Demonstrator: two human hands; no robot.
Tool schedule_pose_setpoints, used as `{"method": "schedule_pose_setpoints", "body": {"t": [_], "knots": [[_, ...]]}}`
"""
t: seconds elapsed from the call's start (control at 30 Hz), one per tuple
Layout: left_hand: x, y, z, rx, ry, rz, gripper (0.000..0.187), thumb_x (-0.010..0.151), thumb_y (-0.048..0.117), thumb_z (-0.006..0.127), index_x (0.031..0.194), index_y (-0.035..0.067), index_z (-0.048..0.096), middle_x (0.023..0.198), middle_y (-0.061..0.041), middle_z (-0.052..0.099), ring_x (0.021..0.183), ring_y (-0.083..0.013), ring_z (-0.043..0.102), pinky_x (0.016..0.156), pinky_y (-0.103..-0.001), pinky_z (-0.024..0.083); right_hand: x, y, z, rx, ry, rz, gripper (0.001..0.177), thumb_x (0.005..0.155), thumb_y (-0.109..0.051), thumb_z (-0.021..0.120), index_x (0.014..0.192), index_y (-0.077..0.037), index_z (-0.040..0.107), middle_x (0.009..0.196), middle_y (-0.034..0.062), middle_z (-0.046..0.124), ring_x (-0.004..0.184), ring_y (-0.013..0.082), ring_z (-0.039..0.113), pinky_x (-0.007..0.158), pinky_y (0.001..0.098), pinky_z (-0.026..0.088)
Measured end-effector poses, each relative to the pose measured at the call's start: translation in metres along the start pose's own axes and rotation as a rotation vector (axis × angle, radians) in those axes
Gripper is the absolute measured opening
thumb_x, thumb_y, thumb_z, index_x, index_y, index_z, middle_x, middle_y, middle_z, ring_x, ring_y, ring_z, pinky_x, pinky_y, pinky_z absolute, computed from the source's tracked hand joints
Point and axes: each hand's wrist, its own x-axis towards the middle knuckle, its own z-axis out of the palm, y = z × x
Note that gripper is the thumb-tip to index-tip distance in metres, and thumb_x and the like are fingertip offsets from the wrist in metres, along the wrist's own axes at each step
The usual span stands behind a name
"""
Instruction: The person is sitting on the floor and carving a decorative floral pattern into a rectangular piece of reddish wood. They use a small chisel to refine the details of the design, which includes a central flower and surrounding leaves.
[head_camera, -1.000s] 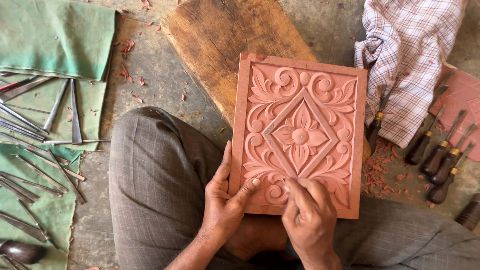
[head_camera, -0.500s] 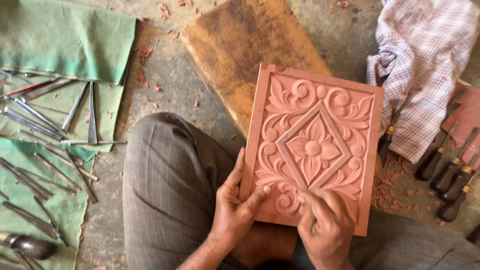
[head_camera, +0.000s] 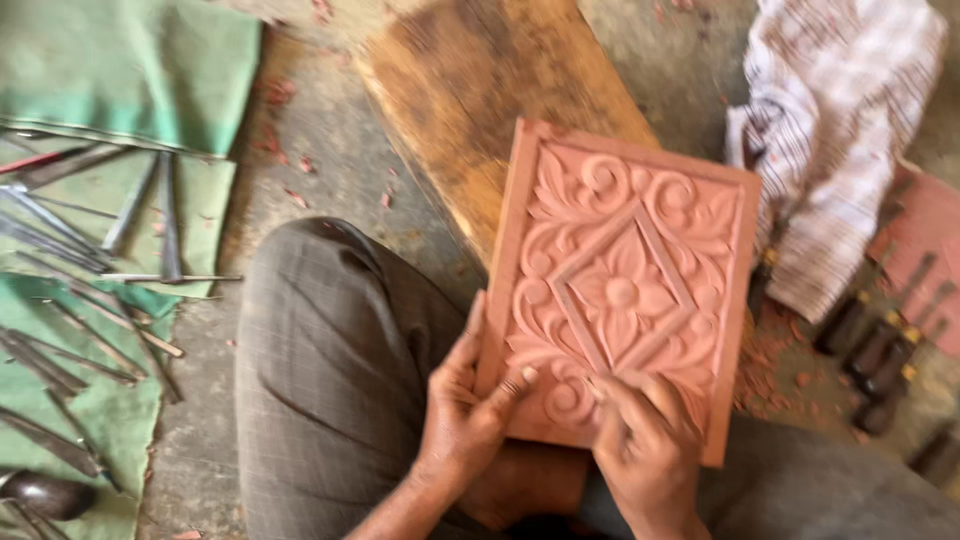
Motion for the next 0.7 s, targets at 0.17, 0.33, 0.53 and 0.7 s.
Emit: {"method": "schedule_pose_setpoints", "body": {"t": [0.17,0.33,0.53,0.7], "knots": [[-0.004,-0.002,0.001,-0.019,0.031,-0.123,0.084,0.091,-0.008,0.065,0.162,0.002,0.02,0.156,-0.019,0.049,0.129,-0.0193,0.057,0.104,-0.034,0.053,0.002,0.009,0.002,0.0,-0.087,-0.014,0.025,0.081,0.01,0.064,0.102,0.0,0.073,0.089,0.0116,0.067,0.082,0.0291,0.067,0.07,0.0397,0.053],[0.002,0.01,0.0,0.082,0.04,-0.102,0.085,0.09,-0.008,0.066,0.161,0.002,0.021,0.155,-0.016,0.05,0.13,-0.0166,0.058,0.106,-0.033,0.054,0.009,0.003,0.003,-0.026,-0.071,-0.062,0.026,0.082,0.009,0.064,0.103,-0.004,0.073,0.089,0.009,0.065,0.083,0.0272,0.067,0.072,0.0389,0.053],[0.001,0.006,-0.002,0.059,0.031,-0.048,0.085,0.091,-0.01,0.066,0.162,0.001,0.021,0.157,-0.017,0.048,0.131,-0.0165,0.056,0.107,-0.033,0.051,0.011,0.008,-0.001,-0.006,-0.116,-0.083,0.034,0.079,0.01,0.062,0.107,-0.004,0.074,0.088,0.0096,0.064,0.081,0.0272,0.065,0.071,0.0393,0.053],[-0.004,0.0,-0.003,-0.019,0.032,-0.147,0.083,0.093,-0.009,0.062,0.164,0.005,0.021,0.151,-0.02,0.056,0.124,-0.0222,0.062,0.103,-0.035,0.055,0.012,0.015,0.004,-0.03,-0.145,-0.129,0.029,0.08,0.012,0.062,0.103,-0.002,0.074,0.089,0.0125,0.065,0.083,0.029,0.065,0.072,0.0397,0.052]]}}
